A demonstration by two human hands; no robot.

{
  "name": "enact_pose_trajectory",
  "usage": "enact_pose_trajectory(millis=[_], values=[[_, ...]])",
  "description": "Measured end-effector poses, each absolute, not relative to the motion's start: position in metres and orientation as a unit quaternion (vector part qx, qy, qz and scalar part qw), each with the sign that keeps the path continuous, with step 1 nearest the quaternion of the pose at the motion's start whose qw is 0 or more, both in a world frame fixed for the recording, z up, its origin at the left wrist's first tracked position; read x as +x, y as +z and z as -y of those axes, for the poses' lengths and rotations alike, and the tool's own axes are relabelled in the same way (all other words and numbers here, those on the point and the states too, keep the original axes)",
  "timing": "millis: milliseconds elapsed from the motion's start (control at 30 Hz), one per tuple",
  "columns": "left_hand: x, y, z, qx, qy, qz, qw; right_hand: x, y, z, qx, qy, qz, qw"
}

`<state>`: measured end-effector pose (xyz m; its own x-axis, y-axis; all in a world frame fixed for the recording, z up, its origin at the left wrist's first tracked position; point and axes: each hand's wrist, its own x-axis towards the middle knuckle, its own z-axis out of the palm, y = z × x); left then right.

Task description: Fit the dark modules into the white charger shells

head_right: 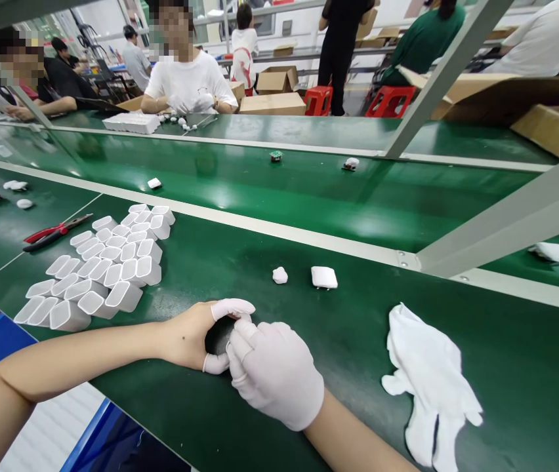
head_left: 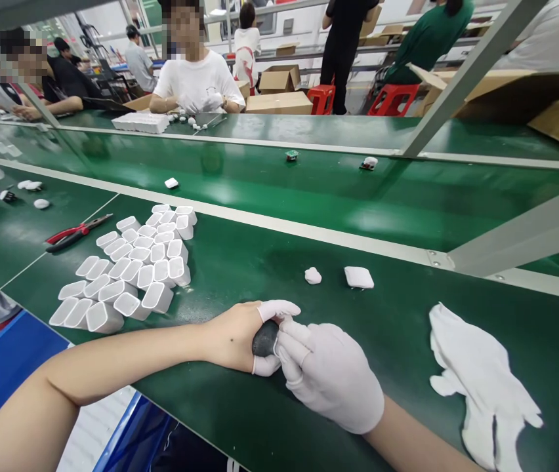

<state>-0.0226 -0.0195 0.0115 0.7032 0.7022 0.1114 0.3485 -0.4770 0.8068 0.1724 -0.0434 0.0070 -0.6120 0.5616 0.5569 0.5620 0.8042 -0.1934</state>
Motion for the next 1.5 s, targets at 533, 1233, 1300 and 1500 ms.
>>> enact_pose_trajectory(millis=[533,1233,1300,1500], values=[[-0.022,0.016,0.019,0.811,0.232,-0.306,0.441,0.174,0.012,0.043,-0.284,0.211,0.831,0.428],[-0.024,0.006,0.02,0.819,0.267,-0.279,0.425,0.17,0.012,0.056,-0.33,0.065,0.837,0.431],[-0.023,0.004,0.021,0.826,0.266,-0.274,0.414,0.169,0.014,0.058,-0.321,0.042,0.844,0.428],[-0.022,0.013,0.017,0.851,0.241,-0.253,0.392,0.169,0.018,0.059,-0.309,0.031,0.854,0.417]])
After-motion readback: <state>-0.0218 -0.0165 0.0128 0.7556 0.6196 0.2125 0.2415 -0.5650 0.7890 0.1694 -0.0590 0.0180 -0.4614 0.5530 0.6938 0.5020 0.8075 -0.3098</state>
